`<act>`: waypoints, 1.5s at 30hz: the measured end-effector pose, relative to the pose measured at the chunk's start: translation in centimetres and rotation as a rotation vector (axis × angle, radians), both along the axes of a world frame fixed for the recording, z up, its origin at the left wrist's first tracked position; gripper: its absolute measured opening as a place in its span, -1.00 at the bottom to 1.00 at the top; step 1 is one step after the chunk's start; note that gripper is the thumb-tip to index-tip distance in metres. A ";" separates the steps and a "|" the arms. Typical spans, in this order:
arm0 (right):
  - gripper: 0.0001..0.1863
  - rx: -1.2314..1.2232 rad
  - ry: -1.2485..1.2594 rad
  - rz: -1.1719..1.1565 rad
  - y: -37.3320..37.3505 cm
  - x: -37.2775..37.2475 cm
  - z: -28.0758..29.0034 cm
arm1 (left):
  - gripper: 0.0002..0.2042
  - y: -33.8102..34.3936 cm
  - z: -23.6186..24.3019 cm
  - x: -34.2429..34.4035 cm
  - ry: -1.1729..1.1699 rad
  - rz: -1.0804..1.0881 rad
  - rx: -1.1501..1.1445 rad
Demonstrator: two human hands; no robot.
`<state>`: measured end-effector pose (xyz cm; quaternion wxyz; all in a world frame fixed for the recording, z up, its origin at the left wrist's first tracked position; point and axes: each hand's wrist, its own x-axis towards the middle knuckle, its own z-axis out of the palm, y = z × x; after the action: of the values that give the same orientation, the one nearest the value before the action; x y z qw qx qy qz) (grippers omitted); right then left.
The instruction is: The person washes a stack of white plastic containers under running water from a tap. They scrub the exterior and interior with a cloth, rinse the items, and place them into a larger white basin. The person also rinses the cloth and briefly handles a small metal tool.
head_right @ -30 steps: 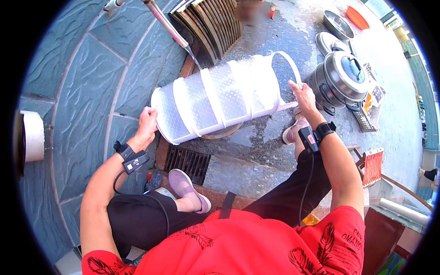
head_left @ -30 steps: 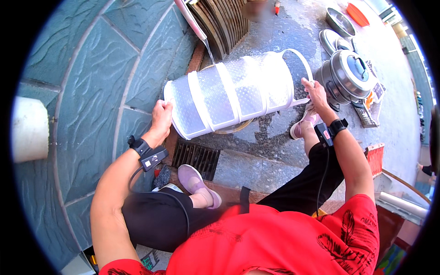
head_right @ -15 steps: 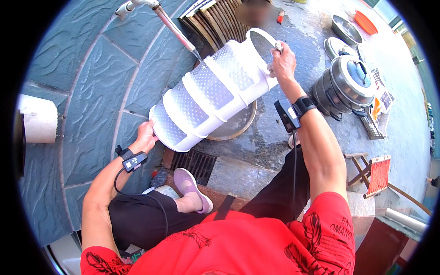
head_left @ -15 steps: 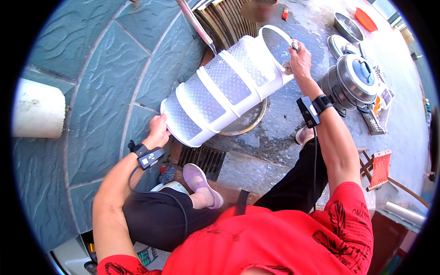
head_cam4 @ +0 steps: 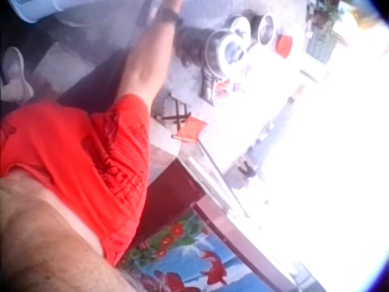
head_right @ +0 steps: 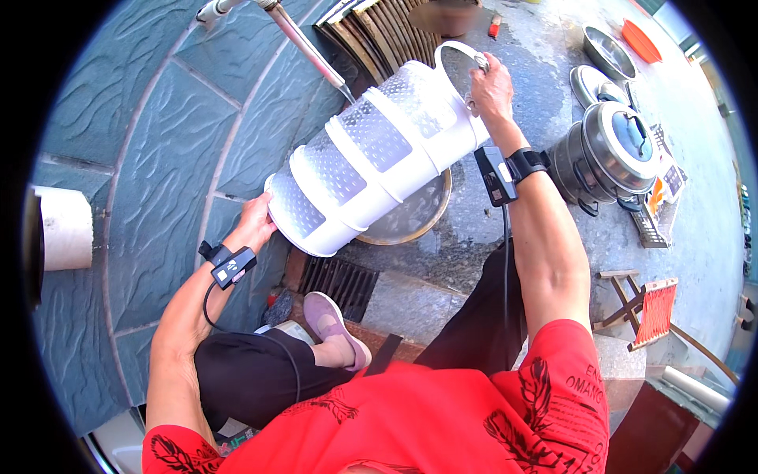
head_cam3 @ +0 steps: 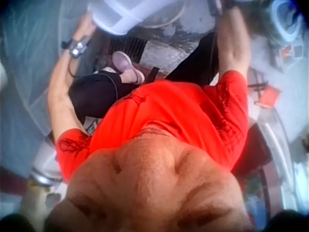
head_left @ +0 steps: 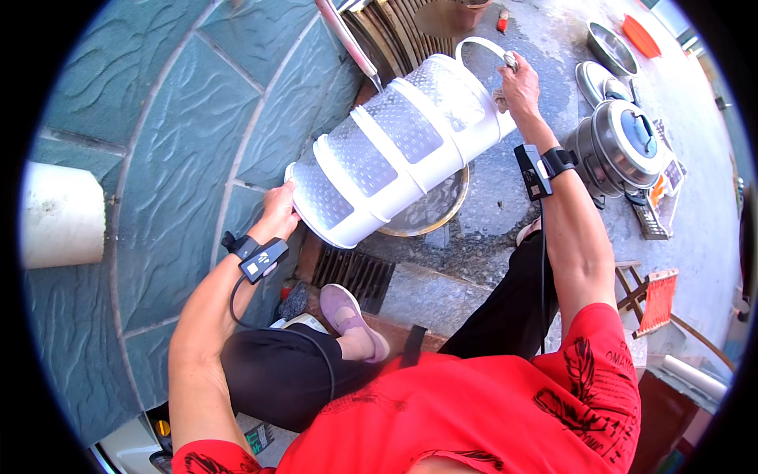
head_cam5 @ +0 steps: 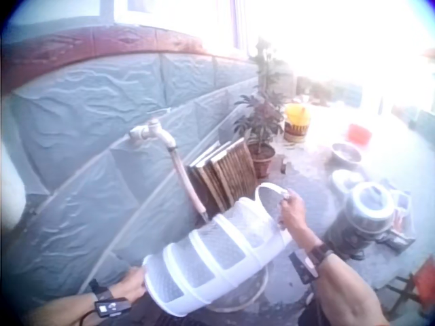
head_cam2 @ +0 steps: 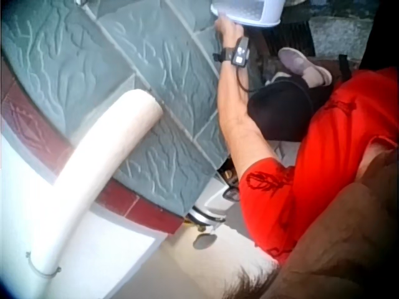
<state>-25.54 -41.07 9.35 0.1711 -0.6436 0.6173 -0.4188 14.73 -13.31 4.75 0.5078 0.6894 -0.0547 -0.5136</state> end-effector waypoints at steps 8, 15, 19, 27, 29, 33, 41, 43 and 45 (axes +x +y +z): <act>-0.52 -0.017 0.066 0.051 -1.0 1.2 0.1 | -0.67 0.2 -0.7 0.7 -0.070 -0.006 0.082; -0.54 0.167 0.027 0.129 -0.5 -1.6 -3.2 | -0.73 -0.7 -1.9 2.1 -0.148 -0.048 0.014; -0.58 0.076 0.118 0.066 0.5 -3.3 -4.4 | -0.73 -0.9 -1.9 2.3 -0.153 -0.096 0.067; -0.74 0.626 -0.626 0.279 4.9 -8.3 -6.0 | -0.61 1.8 0.1 2.6 -0.008 -0.226 -0.039; -0.77 0.512 -0.547 0.296 3.9 -11.6 -7.9 | -0.58 1.3 1.5 1.3 0.063 -0.427 -0.030; -0.76 0.402 -0.192 0.211 3.5 -9.4 -7.1 | -0.56 2.5 4.4 1.4 0.038 -0.687 0.047; -0.57 0.229 -0.154 0.090 1.4 -5.2 -4.4 | -0.65 1.1 0.8 3.2 0.012 -0.458 0.053; -0.58 0.168 -0.112 0.068 1.3 -5.0 -4.9 | -0.67 0.6 0.6 3.1 0.008 -0.401 0.079; -0.61 0.178 -0.084 0.051 1.5 -4.9 -5.5 | -0.67 0.3 0.3 3.5 -0.017 -0.345 0.098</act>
<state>-30.42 -39.58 3.87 0.2636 -0.6232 0.6279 -0.3845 18.25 -13.03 5.07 0.3776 0.6980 -0.1514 -0.5893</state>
